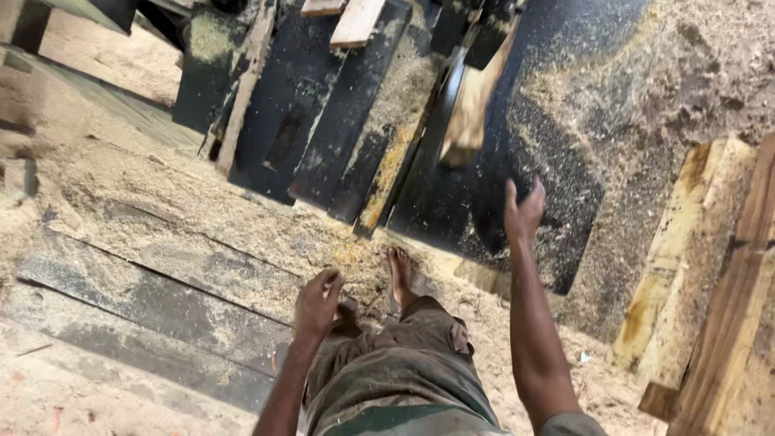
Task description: The person processes various wood planks by hand, feeding them into a machine and then stacking them onto a pile.
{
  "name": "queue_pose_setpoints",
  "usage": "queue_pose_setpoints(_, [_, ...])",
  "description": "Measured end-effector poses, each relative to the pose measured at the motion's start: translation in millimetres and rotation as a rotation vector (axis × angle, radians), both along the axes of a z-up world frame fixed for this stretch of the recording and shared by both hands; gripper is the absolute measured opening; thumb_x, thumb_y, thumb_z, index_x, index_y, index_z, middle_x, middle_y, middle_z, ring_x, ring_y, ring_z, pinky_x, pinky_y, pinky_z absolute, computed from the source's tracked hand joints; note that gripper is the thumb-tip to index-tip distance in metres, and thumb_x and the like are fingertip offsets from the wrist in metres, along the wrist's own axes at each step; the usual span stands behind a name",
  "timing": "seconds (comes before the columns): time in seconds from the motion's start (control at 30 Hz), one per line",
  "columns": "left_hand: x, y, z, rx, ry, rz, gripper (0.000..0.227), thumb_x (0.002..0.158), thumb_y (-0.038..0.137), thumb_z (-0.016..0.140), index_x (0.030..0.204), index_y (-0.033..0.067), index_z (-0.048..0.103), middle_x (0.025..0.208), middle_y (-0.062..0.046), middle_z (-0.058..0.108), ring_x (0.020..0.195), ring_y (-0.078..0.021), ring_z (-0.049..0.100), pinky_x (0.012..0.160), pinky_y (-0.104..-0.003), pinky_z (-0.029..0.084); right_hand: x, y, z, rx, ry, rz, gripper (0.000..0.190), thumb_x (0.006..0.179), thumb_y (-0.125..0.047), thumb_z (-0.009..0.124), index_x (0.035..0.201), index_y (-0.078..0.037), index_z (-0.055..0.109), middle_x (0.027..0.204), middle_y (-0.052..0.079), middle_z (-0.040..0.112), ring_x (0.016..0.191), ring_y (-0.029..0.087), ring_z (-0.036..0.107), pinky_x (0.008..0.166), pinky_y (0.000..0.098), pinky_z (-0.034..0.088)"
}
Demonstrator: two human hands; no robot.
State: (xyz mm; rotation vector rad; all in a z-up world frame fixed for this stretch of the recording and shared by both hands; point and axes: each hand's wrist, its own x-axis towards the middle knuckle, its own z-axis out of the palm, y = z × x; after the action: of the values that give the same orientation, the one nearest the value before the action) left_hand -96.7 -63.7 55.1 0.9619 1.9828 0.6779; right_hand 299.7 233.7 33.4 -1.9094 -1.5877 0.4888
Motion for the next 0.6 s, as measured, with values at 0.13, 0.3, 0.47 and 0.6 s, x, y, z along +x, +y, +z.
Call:
queue_pose_setpoints(0.13, [23,4,-6,0.047,-0.202,-0.076,0.052,0.095,0.048,0.065,0.13,0.0087,0.068,0.13,-0.015,0.072,0.116,-0.0284,0.071,0.1,-0.043,0.057,-68,12,27,-0.165,0.37,0.083,0.123,0.083,-0.064,0.078,0.165,-0.001,0.012,0.162,0.026,0.038,0.147,0.039,0.043,0.12,0.056,0.041])
queue_pose_setpoints(0.3, [95,-84,-72,-0.052,-0.539,-0.076,0.073,0.089,0.055,0.068,0.137,0.0016,0.054,0.133,-0.022,0.064,0.12,-0.0334,0.065,0.099,-0.044,0.055,-144,-71,20,-0.272,0.532,-0.074,0.14,0.07,-0.043,0.094,0.164,-0.005,-0.002,0.162,0.026,0.028,0.146,0.04,0.039,0.12,0.0571,0.039])
queue_pose_setpoints(0.47, [78,-97,-155,-0.033,-0.396,-0.208,0.088,0.089,0.061,0.067,0.143,-0.0049,0.044,0.135,-0.026,0.058,0.125,-0.037,0.057,0.102,-0.046,0.048,-204,-170,19,-0.043,0.372,-0.015,0.129,0.078,-0.036,0.091,0.169,-0.009,0.003,0.173,0.024,0.024,0.156,0.04,0.033,0.128,0.0604,0.029])
queue_pose_setpoints(0.6, [54,-170,-164,-0.118,-0.28,-0.298,0.078,0.094,0.062,0.064,0.132,-0.0052,0.054,0.129,-0.027,0.063,0.117,-0.0348,0.063,0.105,-0.04,0.051,-234,-243,2,-0.227,0.317,-0.069,0.136,0.07,-0.051,0.087,0.164,-0.013,-0.004,0.173,0.021,0.015,0.152,0.042,0.028,0.12,0.0634,0.029])
